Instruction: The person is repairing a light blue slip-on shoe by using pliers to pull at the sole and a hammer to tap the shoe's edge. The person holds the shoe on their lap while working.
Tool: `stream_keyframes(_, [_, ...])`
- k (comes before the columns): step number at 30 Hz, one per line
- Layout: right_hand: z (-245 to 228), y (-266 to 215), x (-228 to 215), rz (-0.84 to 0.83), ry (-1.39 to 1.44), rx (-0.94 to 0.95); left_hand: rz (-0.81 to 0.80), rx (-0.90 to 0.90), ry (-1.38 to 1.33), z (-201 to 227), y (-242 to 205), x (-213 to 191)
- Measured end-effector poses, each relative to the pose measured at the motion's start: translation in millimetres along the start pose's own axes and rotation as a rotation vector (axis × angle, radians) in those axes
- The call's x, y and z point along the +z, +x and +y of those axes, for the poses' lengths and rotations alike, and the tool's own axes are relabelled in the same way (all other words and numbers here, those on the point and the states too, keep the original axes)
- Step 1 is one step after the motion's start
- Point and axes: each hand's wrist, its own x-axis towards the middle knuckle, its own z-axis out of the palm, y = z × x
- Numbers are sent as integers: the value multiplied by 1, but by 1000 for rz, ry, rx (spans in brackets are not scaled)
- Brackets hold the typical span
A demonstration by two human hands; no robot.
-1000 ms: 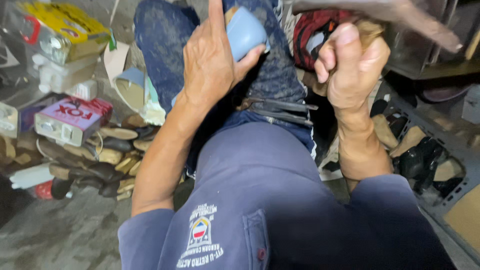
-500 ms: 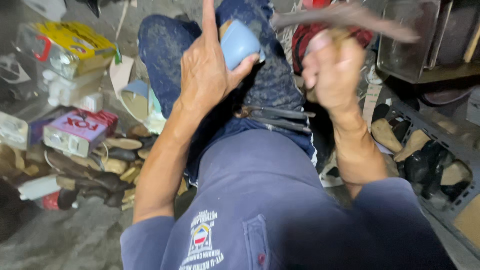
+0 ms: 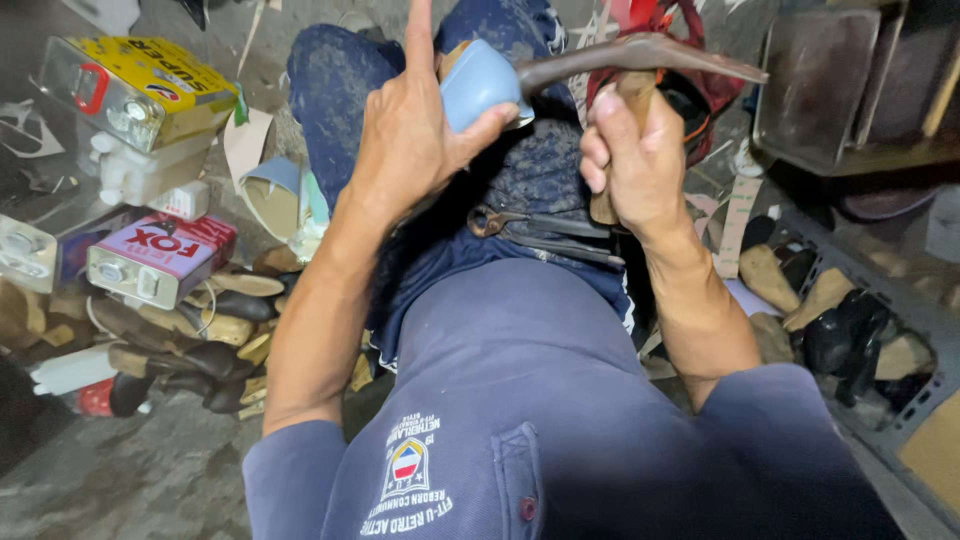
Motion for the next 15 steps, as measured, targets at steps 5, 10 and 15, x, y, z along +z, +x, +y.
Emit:
stream_keyframes(5, [-19, 1, 9, 78, -46, -107, 61, -65, -485, -7, -20, -5])
stream_keyframes(10, [-19, -15, 18, -49, -573, -202, 153, -87, -606, -24, -39, 29])
stream_keyframes(15, [-6, -26, 32, -215, -431, -484, 203, -8, -622, -35, -42, 39])
